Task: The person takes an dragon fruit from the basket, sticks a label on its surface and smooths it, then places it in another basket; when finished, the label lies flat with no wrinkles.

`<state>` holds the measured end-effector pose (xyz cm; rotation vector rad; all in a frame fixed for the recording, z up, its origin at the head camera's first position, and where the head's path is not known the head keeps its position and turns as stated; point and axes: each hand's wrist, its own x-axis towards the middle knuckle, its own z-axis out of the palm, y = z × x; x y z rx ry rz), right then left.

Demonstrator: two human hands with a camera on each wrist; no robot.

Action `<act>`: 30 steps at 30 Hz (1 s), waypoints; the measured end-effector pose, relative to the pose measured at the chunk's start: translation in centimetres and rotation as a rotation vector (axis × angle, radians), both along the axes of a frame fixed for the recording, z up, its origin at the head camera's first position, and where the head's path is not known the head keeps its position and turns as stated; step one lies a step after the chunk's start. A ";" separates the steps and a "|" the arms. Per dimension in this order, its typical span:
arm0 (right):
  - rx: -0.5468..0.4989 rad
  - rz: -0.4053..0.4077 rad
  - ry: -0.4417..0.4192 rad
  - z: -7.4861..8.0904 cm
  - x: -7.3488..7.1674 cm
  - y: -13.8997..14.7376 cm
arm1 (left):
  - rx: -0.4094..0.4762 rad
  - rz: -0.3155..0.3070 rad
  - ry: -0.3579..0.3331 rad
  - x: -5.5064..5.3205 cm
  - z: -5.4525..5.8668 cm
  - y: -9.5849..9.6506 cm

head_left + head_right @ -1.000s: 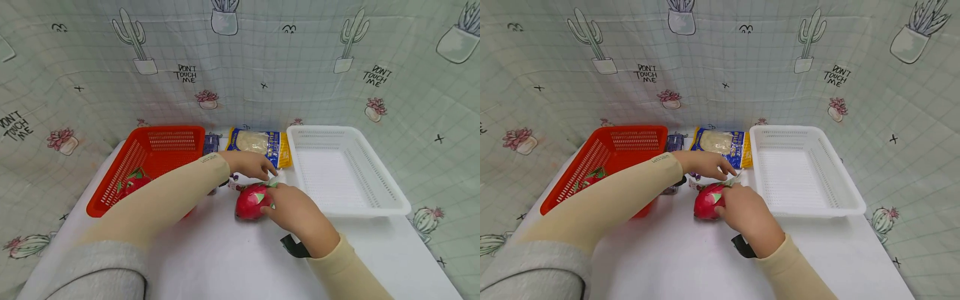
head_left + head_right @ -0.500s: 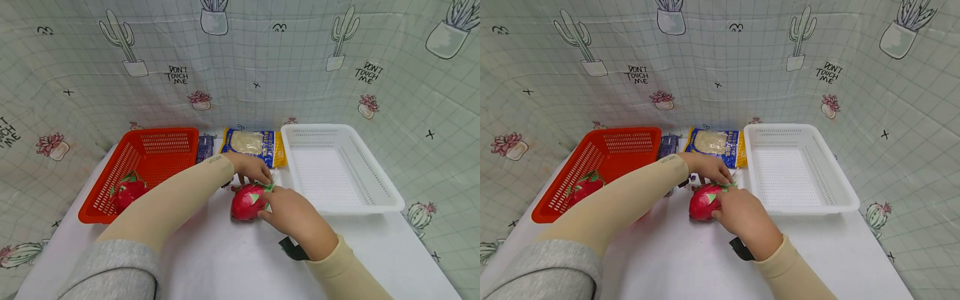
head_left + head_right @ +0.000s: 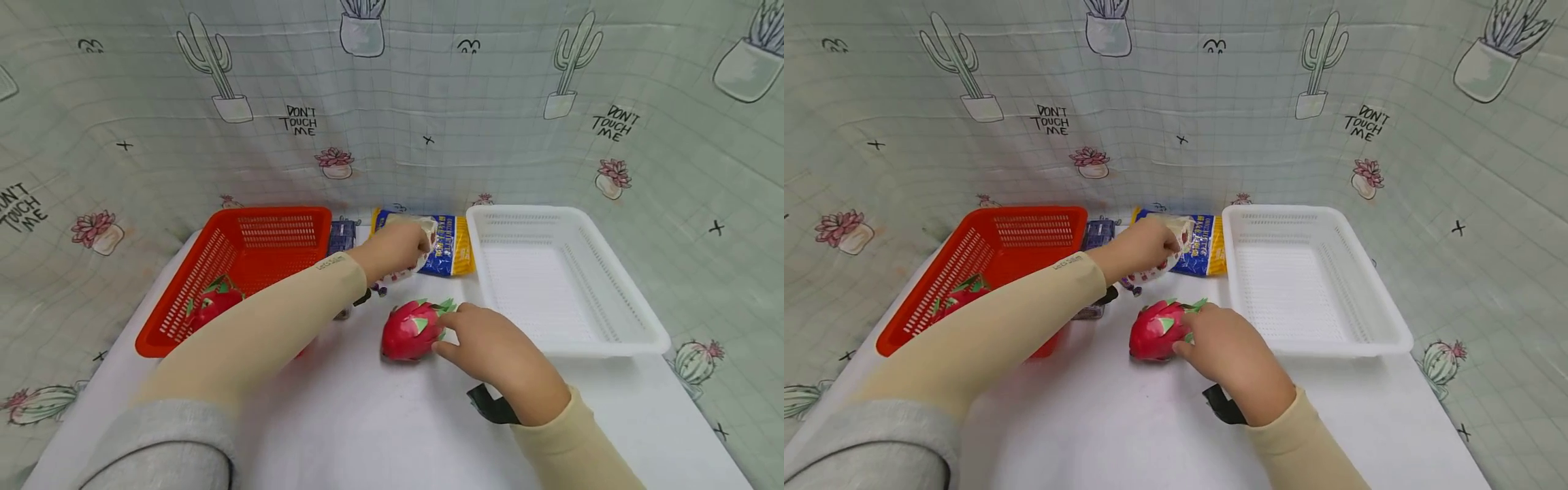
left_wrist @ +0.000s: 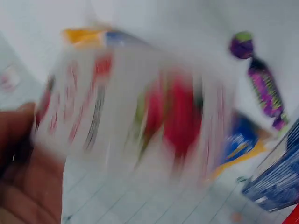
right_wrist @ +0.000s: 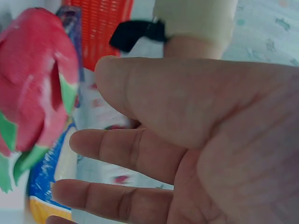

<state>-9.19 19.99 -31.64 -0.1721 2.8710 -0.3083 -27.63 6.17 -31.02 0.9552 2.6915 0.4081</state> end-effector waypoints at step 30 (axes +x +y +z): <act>-0.553 -0.120 0.715 2.7 -2.5 -1.3 | 0.999 0.079 0.047 11.2 1.1 -6.3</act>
